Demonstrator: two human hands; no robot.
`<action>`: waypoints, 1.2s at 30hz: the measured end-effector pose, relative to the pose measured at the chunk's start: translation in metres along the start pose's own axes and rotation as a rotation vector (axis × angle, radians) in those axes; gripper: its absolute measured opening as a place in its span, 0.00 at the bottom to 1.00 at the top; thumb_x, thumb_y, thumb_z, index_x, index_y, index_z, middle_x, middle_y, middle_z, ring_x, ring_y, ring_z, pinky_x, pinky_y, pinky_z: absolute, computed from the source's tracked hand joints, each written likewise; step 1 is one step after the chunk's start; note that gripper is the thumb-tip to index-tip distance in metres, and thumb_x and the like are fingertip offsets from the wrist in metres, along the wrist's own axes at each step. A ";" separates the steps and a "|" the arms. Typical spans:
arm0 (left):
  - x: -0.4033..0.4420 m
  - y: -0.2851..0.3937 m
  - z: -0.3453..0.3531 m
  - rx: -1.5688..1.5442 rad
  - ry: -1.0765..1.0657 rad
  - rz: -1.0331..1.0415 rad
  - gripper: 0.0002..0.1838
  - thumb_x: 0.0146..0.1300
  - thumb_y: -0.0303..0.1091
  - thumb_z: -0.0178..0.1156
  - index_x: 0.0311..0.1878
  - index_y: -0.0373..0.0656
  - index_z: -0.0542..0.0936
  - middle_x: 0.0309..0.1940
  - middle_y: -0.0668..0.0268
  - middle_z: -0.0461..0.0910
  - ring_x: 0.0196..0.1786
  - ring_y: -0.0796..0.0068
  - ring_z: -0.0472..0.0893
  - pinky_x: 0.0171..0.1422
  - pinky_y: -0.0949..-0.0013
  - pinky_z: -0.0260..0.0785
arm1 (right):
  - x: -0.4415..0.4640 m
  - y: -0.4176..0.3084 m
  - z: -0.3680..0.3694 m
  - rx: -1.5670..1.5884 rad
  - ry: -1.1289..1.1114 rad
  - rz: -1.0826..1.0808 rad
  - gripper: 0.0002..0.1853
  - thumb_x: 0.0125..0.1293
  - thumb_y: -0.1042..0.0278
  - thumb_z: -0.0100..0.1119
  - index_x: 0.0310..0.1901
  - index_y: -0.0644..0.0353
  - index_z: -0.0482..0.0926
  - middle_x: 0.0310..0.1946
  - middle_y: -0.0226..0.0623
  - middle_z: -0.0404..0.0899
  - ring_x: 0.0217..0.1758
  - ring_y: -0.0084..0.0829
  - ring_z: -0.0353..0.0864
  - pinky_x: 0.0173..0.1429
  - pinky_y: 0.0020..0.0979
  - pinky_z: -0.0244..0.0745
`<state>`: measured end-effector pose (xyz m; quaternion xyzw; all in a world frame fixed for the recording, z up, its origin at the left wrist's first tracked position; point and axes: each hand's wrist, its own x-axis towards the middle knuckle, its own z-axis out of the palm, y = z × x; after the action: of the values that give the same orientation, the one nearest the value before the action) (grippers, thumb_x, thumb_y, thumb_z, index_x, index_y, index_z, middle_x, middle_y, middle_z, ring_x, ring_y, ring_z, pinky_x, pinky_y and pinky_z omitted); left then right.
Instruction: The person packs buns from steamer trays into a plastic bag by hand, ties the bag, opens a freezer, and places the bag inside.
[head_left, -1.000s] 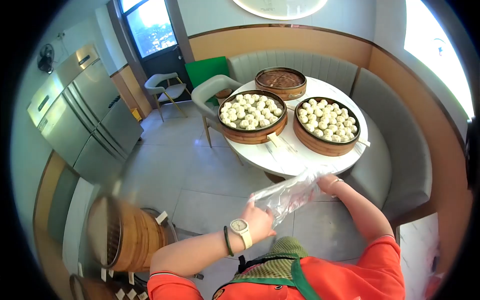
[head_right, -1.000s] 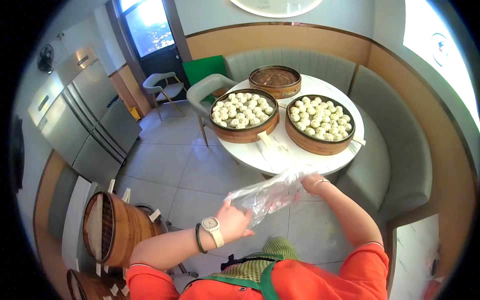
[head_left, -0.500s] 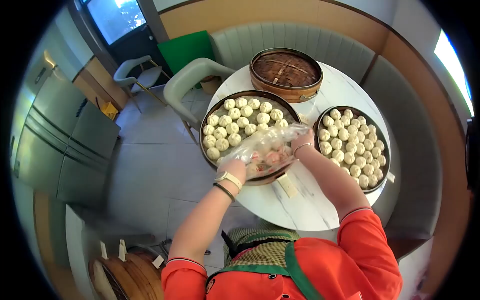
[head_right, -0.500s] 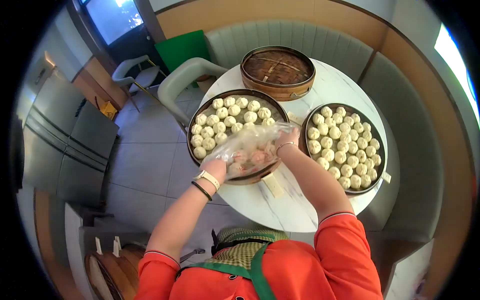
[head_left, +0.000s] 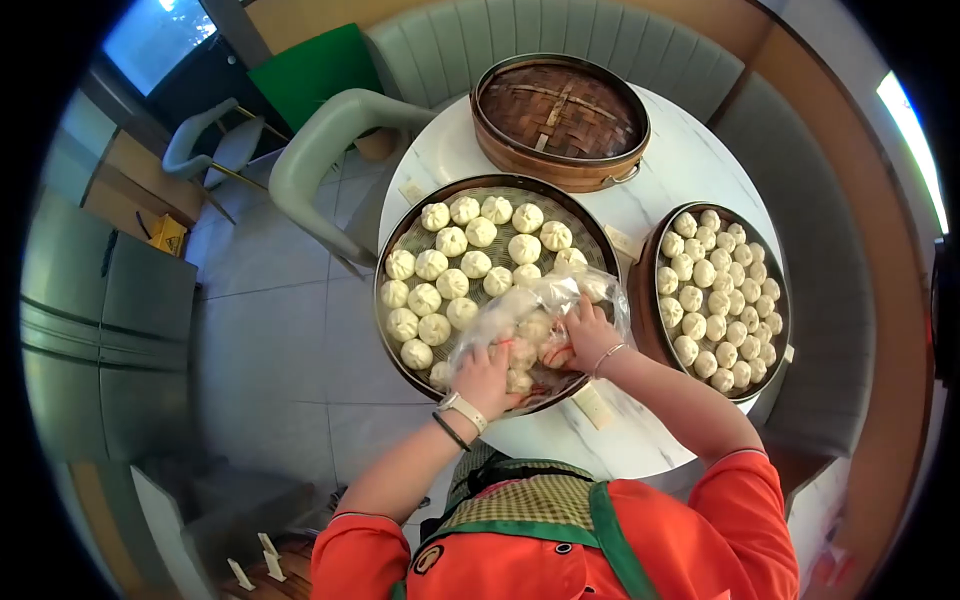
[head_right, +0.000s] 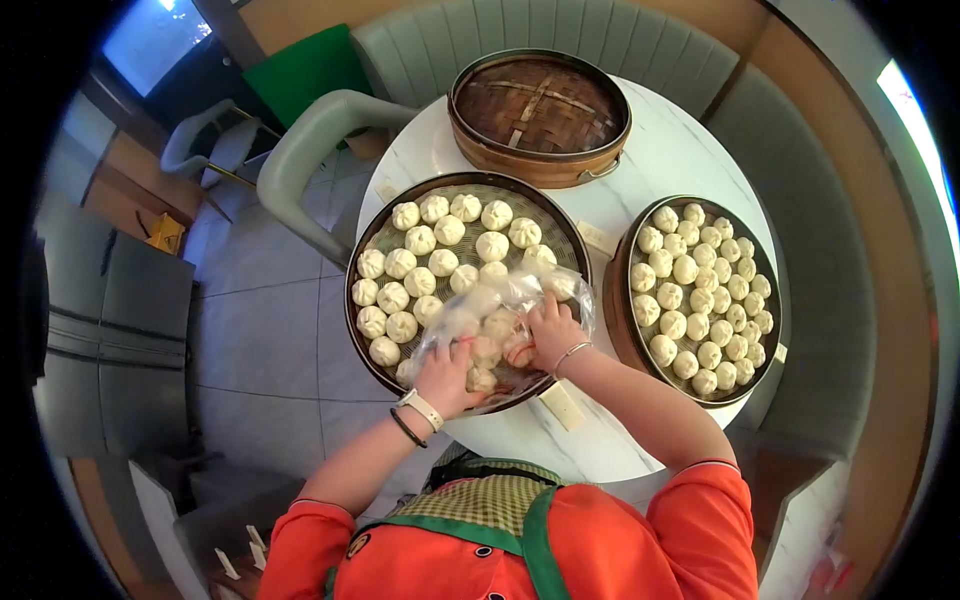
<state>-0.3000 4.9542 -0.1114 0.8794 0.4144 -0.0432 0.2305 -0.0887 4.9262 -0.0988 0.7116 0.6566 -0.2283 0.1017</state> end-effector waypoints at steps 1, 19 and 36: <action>0.003 -0.003 0.004 0.025 0.116 0.033 0.45 0.40 0.47 0.69 0.60 0.38 0.59 0.53 0.45 0.60 0.53 0.44 0.66 0.56 0.53 0.62 | 0.008 0.006 0.006 0.056 0.125 -0.076 0.40 0.39 0.60 0.71 0.54 0.62 0.62 0.57 0.57 0.56 0.61 0.54 0.59 0.60 0.41 0.64; 0.052 -0.023 -0.012 -0.017 0.248 0.121 0.43 0.35 0.37 0.69 0.59 0.41 0.63 0.56 0.51 0.60 0.52 0.50 0.67 0.54 0.58 0.64 | 0.052 0.003 0.013 0.287 0.348 -0.189 0.34 0.44 0.45 0.65 0.51 0.55 0.68 0.54 0.50 0.61 0.54 0.52 0.65 0.57 0.43 0.65; 0.081 -0.024 -0.024 -0.417 0.026 0.145 0.45 0.37 0.35 0.68 0.61 0.40 0.58 0.54 0.53 0.65 0.56 0.56 0.68 0.61 0.61 0.61 | 0.072 0.001 0.013 0.497 0.345 -0.243 0.45 0.40 0.53 0.67 0.59 0.65 0.60 0.53 0.50 0.63 0.48 0.48 0.71 0.54 0.39 0.68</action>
<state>-0.2680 5.0350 -0.1205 0.8407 0.3527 0.0713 0.4047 -0.0875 4.9843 -0.1436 0.6593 0.6684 -0.2681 -0.2159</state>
